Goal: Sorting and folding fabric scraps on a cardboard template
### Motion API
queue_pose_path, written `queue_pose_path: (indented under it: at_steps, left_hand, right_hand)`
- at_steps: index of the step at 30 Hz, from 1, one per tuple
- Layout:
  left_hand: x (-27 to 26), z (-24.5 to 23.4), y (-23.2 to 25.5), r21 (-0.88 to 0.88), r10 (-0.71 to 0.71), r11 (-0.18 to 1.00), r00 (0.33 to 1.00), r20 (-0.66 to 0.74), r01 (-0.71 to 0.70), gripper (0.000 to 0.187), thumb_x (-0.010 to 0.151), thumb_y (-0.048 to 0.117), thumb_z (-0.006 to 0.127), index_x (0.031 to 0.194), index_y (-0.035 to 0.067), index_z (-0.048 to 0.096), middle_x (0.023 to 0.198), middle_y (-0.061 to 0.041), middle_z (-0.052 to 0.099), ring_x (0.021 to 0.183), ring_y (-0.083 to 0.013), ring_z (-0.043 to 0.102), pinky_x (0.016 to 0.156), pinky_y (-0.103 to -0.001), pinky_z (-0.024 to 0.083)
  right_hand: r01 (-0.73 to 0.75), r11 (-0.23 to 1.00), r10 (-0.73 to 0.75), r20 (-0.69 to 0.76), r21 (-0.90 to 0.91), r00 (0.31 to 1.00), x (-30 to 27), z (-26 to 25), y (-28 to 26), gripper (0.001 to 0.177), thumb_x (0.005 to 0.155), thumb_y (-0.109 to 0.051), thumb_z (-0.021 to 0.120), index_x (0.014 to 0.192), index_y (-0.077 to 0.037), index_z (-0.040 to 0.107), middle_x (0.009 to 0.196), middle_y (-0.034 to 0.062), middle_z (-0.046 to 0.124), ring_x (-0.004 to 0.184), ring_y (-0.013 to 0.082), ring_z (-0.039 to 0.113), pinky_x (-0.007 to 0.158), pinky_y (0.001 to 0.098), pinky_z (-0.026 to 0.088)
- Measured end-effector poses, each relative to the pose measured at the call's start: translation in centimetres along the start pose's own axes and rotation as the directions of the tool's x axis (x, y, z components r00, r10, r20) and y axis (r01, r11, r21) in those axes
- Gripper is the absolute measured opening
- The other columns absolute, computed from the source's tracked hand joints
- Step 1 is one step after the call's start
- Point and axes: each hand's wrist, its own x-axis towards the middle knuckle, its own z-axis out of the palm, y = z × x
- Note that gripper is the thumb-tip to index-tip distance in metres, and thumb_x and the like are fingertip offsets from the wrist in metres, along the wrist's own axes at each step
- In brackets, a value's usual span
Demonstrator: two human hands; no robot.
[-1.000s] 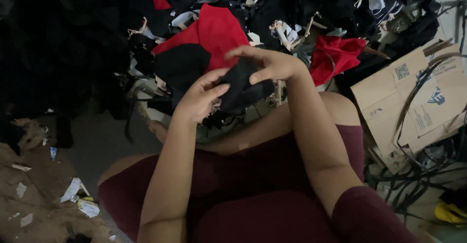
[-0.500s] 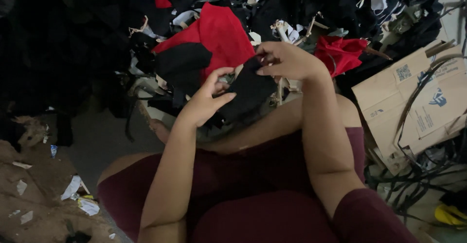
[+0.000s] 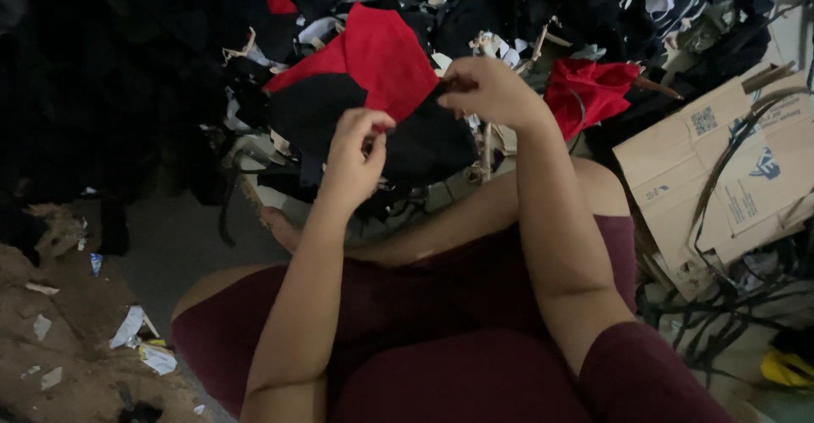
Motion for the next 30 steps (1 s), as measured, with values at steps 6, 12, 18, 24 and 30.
queue_pose_path:
  at_steps: [6,12,18,24,30]
  left_hand:
    - [-0.3,0.4,-0.1,0.077,-0.052,0.996,0.996,0.072,0.046,0.030,0.096,-0.007,0.051,0.122,0.008,0.055,0.119,-0.016,0.051,0.105,-0.0346,0.062,0.088,-0.048,0.056]
    - [0.2,1.1,-1.5,0.197,-0.039,0.980,0.997,0.068,0.025,0.027,0.093,-0.011,0.051,0.114,0.002,0.061,0.122,-0.015,0.049,0.103,-0.0294,0.063,0.086,-0.038,0.053]
    - [-0.5,2.9,-0.4,0.624,0.319,0.746,0.947,-0.030,-0.232,0.033,0.092,0.013,0.068,0.124,0.005,0.066,0.129,-0.012,0.056,0.110,-0.0336,0.057,0.087,-0.049,0.049]
    - [-0.9,5.9,-4.7,0.691,0.169,0.710,0.985,0.022,-0.137,0.065,0.109,0.032,0.053,0.163,0.006,0.029,0.170,-0.013,0.025,0.159,-0.0306,0.019,0.128,-0.053,0.020]
    - [0.0,6.9,-6.6,0.662,0.129,0.739,0.991,0.044,-0.126,0.073,0.097,0.029,0.061,0.157,-0.003,0.036,0.169,-0.017,0.024,0.157,-0.0341,0.019,0.126,-0.052,0.024]
  right_hand:
    - [0.079,0.996,-0.083,-0.131,-0.042,0.988,2.3,1.9,4.0,0.019,0.092,-0.006,0.075,0.111,-0.005,0.072,0.089,0.0199,0.073,0.079,0.0334,0.073,0.070,0.0406,0.055]
    - [0.102,0.976,-0.140,-0.201,-0.191,0.969,2.0,2.5,0.4,0.004,0.098,-0.007,0.073,0.102,-0.009,0.073,0.099,0.0073,0.071,0.080,0.0196,0.065,0.072,0.0345,0.055]
    - [0.128,0.848,-0.378,-0.420,-0.514,0.825,1.0,3.8,0.0,0.022,0.106,-0.016,0.063,0.122,-0.001,0.067,0.109,0.0173,0.060,0.101,0.0361,0.058,0.081,0.0454,0.048]
    - [0.099,0.802,-0.295,-0.246,-0.589,0.923,2.7,9.2,2.6,0.056,0.115,-0.041,0.039,0.164,-0.015,0.031,0.171,0.0084,0.021,0.159,0.0376,0.010,0.124,0.0651,0.016]
    - [0.045,0.689,-0.266,-0.195,-0.723,0.944,4.8,11.0,6.3,0.068,0.111,-0.058,0.038,0.168,-0.022,0.024,0.173,0.0013,0.013,0.160,0.0306,0.013,0.119,0.0611,0.022]
